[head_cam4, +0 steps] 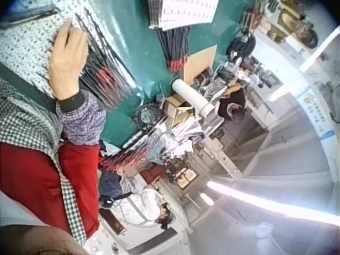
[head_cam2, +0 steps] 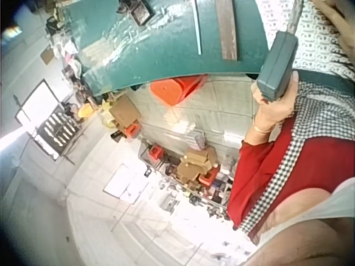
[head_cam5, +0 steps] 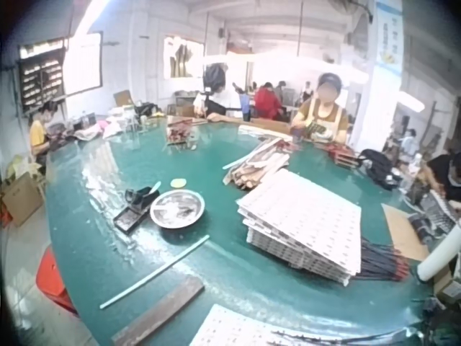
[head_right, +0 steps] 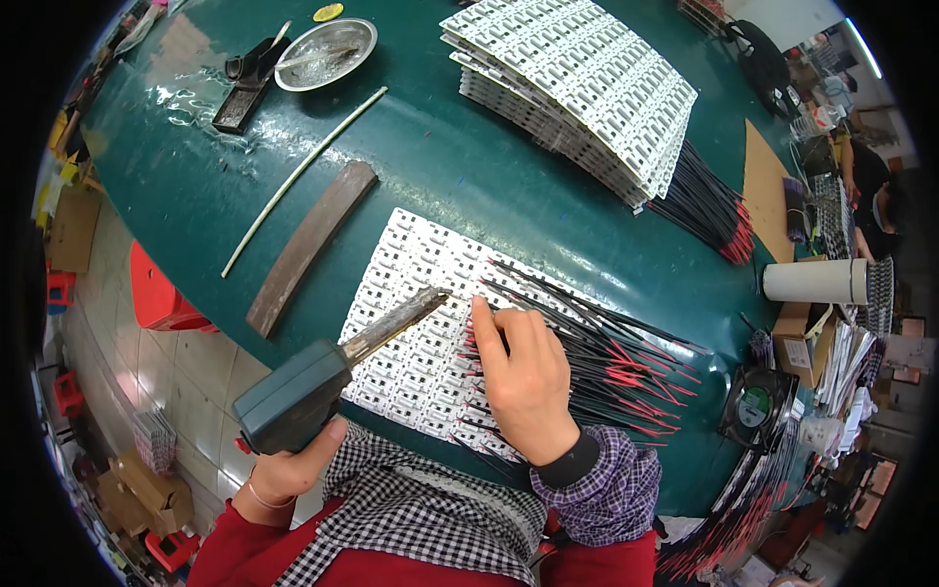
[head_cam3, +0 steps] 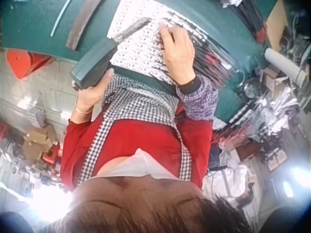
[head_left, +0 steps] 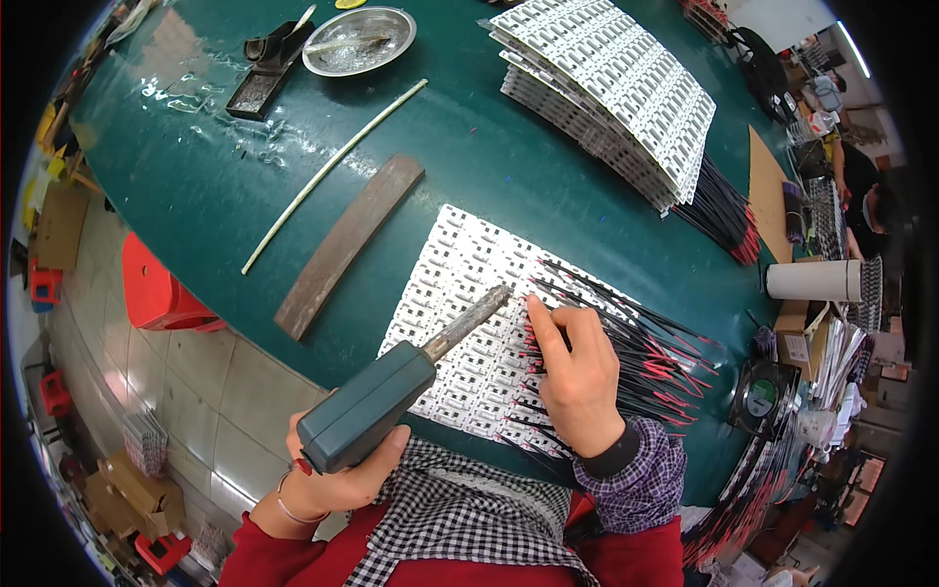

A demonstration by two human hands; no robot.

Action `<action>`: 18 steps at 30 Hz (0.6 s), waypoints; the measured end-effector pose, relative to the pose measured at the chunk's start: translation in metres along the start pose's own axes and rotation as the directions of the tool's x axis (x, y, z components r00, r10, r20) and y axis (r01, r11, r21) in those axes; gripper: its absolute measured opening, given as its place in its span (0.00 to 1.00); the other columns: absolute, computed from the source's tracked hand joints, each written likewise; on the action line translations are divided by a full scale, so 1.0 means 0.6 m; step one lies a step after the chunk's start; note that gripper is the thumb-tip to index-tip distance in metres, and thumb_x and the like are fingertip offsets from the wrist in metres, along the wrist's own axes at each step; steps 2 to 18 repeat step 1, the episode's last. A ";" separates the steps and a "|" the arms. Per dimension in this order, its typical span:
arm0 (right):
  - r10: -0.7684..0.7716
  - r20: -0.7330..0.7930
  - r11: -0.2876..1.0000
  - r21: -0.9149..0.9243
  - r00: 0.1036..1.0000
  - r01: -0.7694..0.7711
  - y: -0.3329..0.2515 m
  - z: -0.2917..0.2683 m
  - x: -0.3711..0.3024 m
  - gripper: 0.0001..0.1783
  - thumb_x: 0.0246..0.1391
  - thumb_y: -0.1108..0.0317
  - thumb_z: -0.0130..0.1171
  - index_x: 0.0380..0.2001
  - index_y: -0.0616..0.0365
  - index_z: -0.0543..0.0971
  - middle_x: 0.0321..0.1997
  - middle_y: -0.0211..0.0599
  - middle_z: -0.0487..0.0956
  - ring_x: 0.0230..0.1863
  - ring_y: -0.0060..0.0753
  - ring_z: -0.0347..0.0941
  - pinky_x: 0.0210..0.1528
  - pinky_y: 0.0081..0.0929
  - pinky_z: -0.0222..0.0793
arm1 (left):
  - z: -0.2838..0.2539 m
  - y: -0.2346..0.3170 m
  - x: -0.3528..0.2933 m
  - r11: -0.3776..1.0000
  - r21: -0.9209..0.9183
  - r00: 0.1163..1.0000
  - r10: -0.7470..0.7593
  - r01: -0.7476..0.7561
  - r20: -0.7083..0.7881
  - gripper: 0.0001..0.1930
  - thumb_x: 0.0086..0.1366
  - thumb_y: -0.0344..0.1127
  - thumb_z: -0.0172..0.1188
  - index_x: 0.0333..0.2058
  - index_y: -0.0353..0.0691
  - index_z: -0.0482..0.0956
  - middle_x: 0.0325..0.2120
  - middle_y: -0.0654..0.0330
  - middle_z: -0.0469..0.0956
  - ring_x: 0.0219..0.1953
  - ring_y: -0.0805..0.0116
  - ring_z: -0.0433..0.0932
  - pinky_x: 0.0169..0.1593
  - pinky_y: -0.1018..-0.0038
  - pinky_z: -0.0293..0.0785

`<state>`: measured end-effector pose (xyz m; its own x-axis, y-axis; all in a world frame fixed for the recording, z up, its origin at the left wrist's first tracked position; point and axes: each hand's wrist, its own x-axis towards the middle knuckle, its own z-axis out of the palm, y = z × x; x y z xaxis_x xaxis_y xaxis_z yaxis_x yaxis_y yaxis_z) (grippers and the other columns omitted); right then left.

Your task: The person solders wires onto circuit board modules using a soldering gun, positioning the wires onto the connection points by hand.

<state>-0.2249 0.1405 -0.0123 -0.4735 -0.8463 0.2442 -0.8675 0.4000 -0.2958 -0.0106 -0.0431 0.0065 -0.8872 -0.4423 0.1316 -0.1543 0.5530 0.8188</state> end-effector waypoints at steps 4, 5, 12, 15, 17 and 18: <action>-0.029 -0.002 1.000 0.013 1.000 0.029 0.004 -0.001 -0.004 0.37 0.45 0.81 0.60 0.64 0.65 0.74 0.48 0.44 0.73 0.46 0.42 0.72 0.44 0.33 0.73 | 0.006 0.003 -0.003 0.991 -0.100 0.995 -0.096 0.094 -0.021 0.12 0.53 0.30 0.74 0.38 0.44 0.89 0.31 0.57 0.85 0.27 0.58 0.84 0.27 0.70 0.77; -0.029 -0.002 1.000 0.013 1.000 0.029 0.004 -0.001 -0.004 0.37 0.45 0.81 0.60 0.64 0.65 0.74 0.48 0.44 0.73 0.46 0.42 0.72 0.44 0.33 0.73 | 0.006 0.003 -0.003 0.991 -0.100 0.995 -0.096 0.094 -0.021 0.12 0.53 0.30 0.74 0.38 0.44 0.89 0.31 0.57 0.85 0.27 0.58 0.84 0.27 0.70 0.77; -0.029 -0.002 1.000 0.013 1.000 0.029 0.004 -0.001 -0.004 0.37 0.45 0.81 0.60 0.64 0.65 0.74 0.48 0.44 0.73 0.46 0.42 0.72 0.44 0.33 0.73 | 0.006 0.003 -0.003 0.991 -0.100 0.995 -0.096 0.094 -0.021 0.12 0.53 0.30 0.74 0.38 0.44 0.89 0.31 0.57 0.85 0.27 0.58 0.84 0.27 0.70 0.77; -0.029 -0.002 1.000 0.013 1.000 0.029 0.004 -0.001 -0.004 0.37 0.45 0.81 0.60 0.64 0.65 0.74 0.48 0.44 0.73 0.46 0.42 0.72 0.44 0.33 0.73 | 0.006 0.003 -0.003 0.991 -0.100 0.995 -0.096 0.094 -0.021 0.12 0.53 0.30 0.74 0.38 0.44 0.89 0.31 0.57 0.85 0.27 0.58 0.84 0.27 0.70 0.77; -0.029 -0.002 1.000 0.013 1.000 0.029 0.004 -0.001 -0.004 0.37 0.45 0.81 0.60 0.64 0.65 0.74 0.48 0.44 0.73 0.46 0.42 0.72 0.44 0.33 0.73 | 0.006 0.003 -0.003 0.991 -0.100 0.995 -0.096 0.094 -0.021 0.12 0.53 0.30 0.74 0.38 0.44 0.89 0.31 0.57 0.85 0.27 0.58 0.84 0.27 0.70 0.77; -0.029 -0.002 1.000 0.013 1.000 0.029 0.004 -0.001 -0.004 0.37 0.45 0.81 0.60 0.64 0.65 0.74 0.48 0.44 0.73 0.46 0.42 0.72 0.44 0.33 0.73 | 0.006 0.003 -0.003 0.991 -0.100 0.995 -0.096 0.094 -0.021 0.12 0.53 0.30 0.74 0.38 0.44 0.89 0.31 0.57 0.85 0.27 0.58 0.84 0.27 0.70 0.77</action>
